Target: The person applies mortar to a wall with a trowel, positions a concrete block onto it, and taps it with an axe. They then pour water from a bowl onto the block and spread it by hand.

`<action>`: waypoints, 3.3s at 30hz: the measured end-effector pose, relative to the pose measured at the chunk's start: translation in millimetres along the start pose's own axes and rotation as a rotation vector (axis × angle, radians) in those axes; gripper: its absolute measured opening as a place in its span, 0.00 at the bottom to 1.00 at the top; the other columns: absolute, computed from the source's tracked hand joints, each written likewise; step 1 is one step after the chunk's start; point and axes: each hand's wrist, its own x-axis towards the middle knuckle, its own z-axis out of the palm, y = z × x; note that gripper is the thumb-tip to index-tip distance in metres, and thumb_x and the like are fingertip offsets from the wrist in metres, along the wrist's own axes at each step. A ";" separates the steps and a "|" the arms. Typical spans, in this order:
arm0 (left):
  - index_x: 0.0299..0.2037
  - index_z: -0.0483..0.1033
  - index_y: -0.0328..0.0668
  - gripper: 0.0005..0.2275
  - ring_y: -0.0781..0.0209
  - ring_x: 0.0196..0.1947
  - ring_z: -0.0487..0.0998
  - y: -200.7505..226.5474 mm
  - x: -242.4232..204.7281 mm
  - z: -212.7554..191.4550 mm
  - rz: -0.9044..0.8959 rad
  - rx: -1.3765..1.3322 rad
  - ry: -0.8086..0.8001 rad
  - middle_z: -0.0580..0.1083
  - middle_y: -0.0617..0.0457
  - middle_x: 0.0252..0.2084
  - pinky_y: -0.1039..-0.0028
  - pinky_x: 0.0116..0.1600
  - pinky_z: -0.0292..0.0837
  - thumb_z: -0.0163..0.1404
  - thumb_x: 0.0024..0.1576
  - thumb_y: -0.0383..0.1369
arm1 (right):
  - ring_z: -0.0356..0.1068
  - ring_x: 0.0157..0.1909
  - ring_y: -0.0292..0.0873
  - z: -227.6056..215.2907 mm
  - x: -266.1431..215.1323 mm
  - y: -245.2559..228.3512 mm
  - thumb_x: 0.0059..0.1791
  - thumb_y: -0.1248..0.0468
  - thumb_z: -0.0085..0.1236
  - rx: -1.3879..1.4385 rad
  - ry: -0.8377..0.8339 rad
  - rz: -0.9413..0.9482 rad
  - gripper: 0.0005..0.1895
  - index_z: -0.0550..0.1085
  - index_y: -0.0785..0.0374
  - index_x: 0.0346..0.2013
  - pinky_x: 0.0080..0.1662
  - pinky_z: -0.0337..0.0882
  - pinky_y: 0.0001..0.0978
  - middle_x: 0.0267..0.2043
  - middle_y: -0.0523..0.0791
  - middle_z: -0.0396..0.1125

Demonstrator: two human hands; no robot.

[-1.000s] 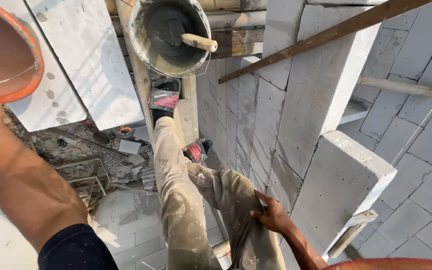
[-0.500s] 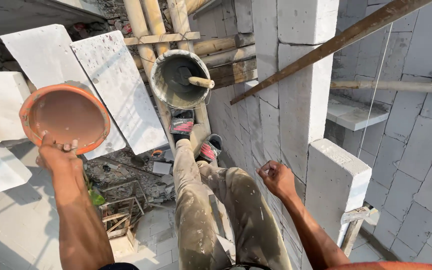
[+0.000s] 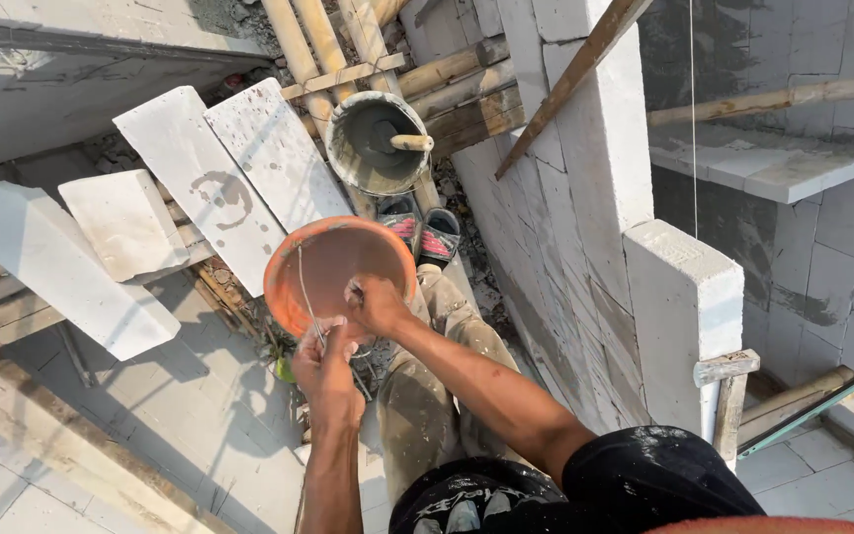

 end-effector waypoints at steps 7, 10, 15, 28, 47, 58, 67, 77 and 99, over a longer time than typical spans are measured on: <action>0.48 0.73 0.31 0.12 0.72 0.35 0.71 1.8 -93.1 82.7 -0.117 0.049 -0.269 0.75 0.55 0.37 0.80 0.40 0.66 0.57 0.57 0.28 | 0.66 0.31 0.49 -90.6 -30.0 55.2 0.54 0.60 0.54 0.688 -0.087 0.734 0.15 0.73 0.66 0.25 0.35 0.67 0.40 0.27 0.51 0.67; 0.49 0.72 0.30 0.14 0.73 0.34 0.72 -6.1 -101.1 116.1 -0.126 0.074 -0.314 0.74 0.56 0.36 0.81 0.39 0.68 0.57 0.56 0.29 | 0.60 0.23 0.40 -172.3 -46.0 46.7 0.57 0.59 0.50 1.354 -0.236 0.595 0.20 0.68 0.63 0.21 0.25 0.62 0.31 0.22 0.45 0.61; 0.52 0.69 0.29 0.18 0.71 0.27 0.61 -17.4 -120.7 153.8 -0.084 0.296 -0.460 0.64 0.57 0.29 0.78 0.30 0.56 0.58 0.56 0.30 | 0.66 0.33 0.42 -308.0 -38.4 17.0 0.61 0.56 0.45 1.656 0.108 0.100 0.21 0.73 0.65 0.29 0.36 0.71 0.30 0.32 0.48 0.67; 0.53 0.67 0.29 0.23 0.66 0.27 0.65 -1.2 -149.3 206.6 0.187 0.728 -0.671 0.63 0.55 0.27 0.71 0.33 0.66 0.60 0.54 0.37 | 0.71 0.26 0.32 -218.6 -90.5 29.7 0.50 0.68 0.63 0.168 0.672 0.232 0.05 0.78 0.67 0.33 0.29 0.69 0.24 0.25 0.43 0.73; 0.52 0.69 0.27 0.25 0.68 0.29 0.67 -32.2 -127.8 211.9 0.270 0.770 -0.915 0.65 0.57 0.27 0.72 0.36 0.69 0.63 0.53 0.40 | 0.71 0.37 0.44 -308.5 -130.4 130.9 0.58 0.60 0.49 1.595 1.004 0.197 0.14 0.73 0.65 0.32 0.42 0.76 0.32 0.34 0.47 0.70; 0.58 0.64 0.23 0.31 0.63 0.29 0.70 -37.9 -138.5 217.7 0.275 0.603 -0.886 0.65 0.54 0.29 0.69 0.38 0.71 0.61 0.53 0.42 | 0.70 0.30 0.40 -224.2 -75.7 17.0 0.54 0.61 0.50 0.309 0.451 0.539 0.14 0.78 0.71 0.38 0.36 0.69 0.33 0.29 0.45 0.71; 0.53 0.68 0.27 0.28 0.55 0.32 0.74 -57.0 -114.3 232.5 0.298 0.654 -0.682 0.69 0.50 0.30 0.63 0.39 0.71 0.62 0.50 0.41 | 0.72 0.44 0.52 -353.6 -38.7 96.2 0.60 0.63 0.41 1.753 0.413 0.186 0.17 0.72 0.76 0.42 0.51 0.75 0.44 0.39 0.54 0.70; 0.55 0.65 0.24 0.30 0.52 0.33 0.75 -43.6 -114.1 243.8 0.291 0.639 -0.618 0.69 0.49 0.30 0.59 0.42 0.69 0.61 0.50 0.41 | 0.75 0.43 0.45 -345.8 -7.1 41.9 0.55 0.70 0.50 0.721 0.822 0.021 0.06 0.73 0.71 0.44 0.48 0.79 0.38 0.41 0.50 0.72; 0.53 0.67 0.27 0.26 0.44 0.38 0.78 -76.4 -103.3 245.0 0.206 0.563 -0.559 0.74 0.39 0.34 0.55 0.45 0.71 0.60 0.50 0.38 | 0.62 0.68 0.63 -457.2 92.9 105.9 0.59 0.61 0.29 1.737 0.796 0.188 0.25 0.64 0.77 0.62 0.65 0.66 0.63 0.65 0.61 0.62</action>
